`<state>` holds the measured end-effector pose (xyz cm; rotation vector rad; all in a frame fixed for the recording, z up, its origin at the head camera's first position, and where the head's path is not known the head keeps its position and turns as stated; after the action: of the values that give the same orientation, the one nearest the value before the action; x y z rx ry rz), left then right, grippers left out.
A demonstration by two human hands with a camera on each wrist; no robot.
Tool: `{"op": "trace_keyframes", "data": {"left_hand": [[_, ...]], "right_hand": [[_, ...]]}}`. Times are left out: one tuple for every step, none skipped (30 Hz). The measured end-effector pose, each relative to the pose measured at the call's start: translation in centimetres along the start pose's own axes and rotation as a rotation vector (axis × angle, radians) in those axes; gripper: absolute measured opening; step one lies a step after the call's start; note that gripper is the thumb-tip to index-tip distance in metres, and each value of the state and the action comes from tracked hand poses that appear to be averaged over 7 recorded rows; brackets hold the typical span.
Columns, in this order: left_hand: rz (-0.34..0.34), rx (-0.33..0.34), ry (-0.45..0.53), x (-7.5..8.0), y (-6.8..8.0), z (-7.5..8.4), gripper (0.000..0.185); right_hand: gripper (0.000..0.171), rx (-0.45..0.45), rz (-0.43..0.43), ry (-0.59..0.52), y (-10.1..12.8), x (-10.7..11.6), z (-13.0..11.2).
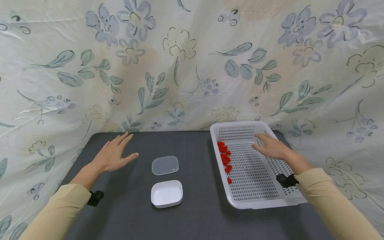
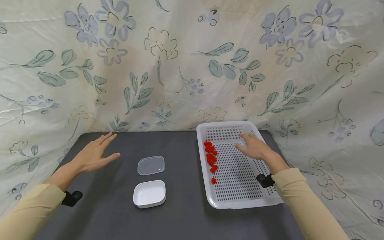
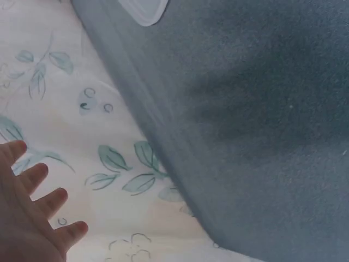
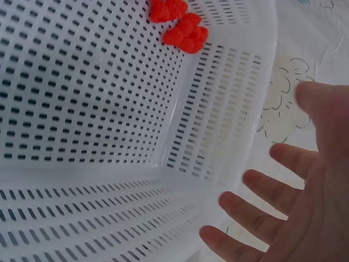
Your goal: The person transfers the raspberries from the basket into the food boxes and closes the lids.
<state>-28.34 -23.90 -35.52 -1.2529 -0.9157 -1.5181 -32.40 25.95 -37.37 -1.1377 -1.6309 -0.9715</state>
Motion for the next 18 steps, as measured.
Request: {"op": "trace_keyframes", "data": {"left_hand": [[0.009, -0.004, 0.007, 0.0, 0.1, 0.0, 0.083], [0.015, -0.004, 0.017, -0.1, 0.2, -0.1, 0.083], [0.018, -0.005, 0.027, -0.2, 0.3, -0.1, 0.082], [0.019, -0.003, 0.041, -0.3, 0.4, -0.1, 0.082], [0.017, 0.002, 0.057, -0.5, 0.5, -0.2, 0.082], [0.016, 0.007, 0.074, -0.6, 0.6, -0.3, 0.082], [0.011, 0.013, 0.090, -0.8, 0.7, -0.4, 0.082], [0.005, 0.017, 0.104, -1.0, 0.8, -0.4, 0.081], [-0.001, 0.020, 0.119, -1.2, 0.9, -0.3, 0.081], [-0.005, 0.022, 0.134, -1.4, 1.1, -0.3, 0.080], [-0.008, 0.024, 0.149, -1.6, 1.2, -0.3, 0.080], [-0.009, 0.025, 0.163, -1.8, 1.4, -0.3, 0.079], [-0.011, 0.026, 0.177, -1.9, 1.5, -0.3, 0.078], [-0.012, 0.027, 0.193, -2.1, 1.6, -0.2, 0.078], [-0.012, 0.029, 0.211, -2.3, 1.7, -0.2, 0.077], [-0.012, 0.034, 0.228, -2.4, 1.8, -0.2, 0.075], [-0.012, 0.040, 0.245, -2.6, 1.9, -0.2, 0.074], [-0.012, 0.045, 0.260, -2.8, 2.0, -0.2, 0.072]], "right_hand": [[0.068, 0.007, 0.000, -0.012, -0.1, -0.2, -0.1], [0.066, 0.016, 0.001, -0.026, -0.1, -0.3, -0.2], [0.063, 0.022, 0.003, -0.038, -0.2, -0.4, -0.2], [0.061, 0.026, 0.003, -0.051, -0.2, -0.5, -0.3], [0.058, 0.024, -0.003, -0.073, -0.3, -0.7, -0.3], [0.056, 0.018, -0.011, -0.093, -0.3, -0.9, -0.2], [0.054, 0.009, -0.022, -0.107, -0.4, -1.1, -0.1], [0.052, -0.002, -0.034, -0.123, -0.5, -1.3, -0.1], [0.051, -0.017, -0.052, -0.138, -0.5, -1.6, 0.1], [0.050, -0.031, -0.070, -0.151, -0.5, -1.9, 0.1], [0.049, -0.042, -0.087, -0.164, -0.6, -2.1, 0.2], [0.048, -0.053, -0.105, -0.176, -0.6, -2.4, 0.3], [0.047, -0.065, -0.123, -0.195, -0.5, -2.7, 0.4], [0.047, -0.077, -0.139, -0.212, -0.5, -2.9, 0.4], [0.045, -0.084, -0.150, -0.227, -0.4, -3.1, 0.5], [0.044, -0.091, -0.162, -0.244, -0.4, -3.3, 0.5], [0.043, -0.096, -0.176, -0.257, -0.3, -3.5, 0.5], [0.043, -0.107, -0.190, -0.276, -0.2, -3.8, 0.6]]}}
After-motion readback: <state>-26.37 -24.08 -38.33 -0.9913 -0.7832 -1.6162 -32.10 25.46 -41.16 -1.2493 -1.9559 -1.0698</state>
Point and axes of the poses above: each hand's wrist, its own y-axis away from the middle knuckle, its own x-axis out of the back of the hand, z = x × y, the point moved 9 cm from there along -y, towards the middle knuckle
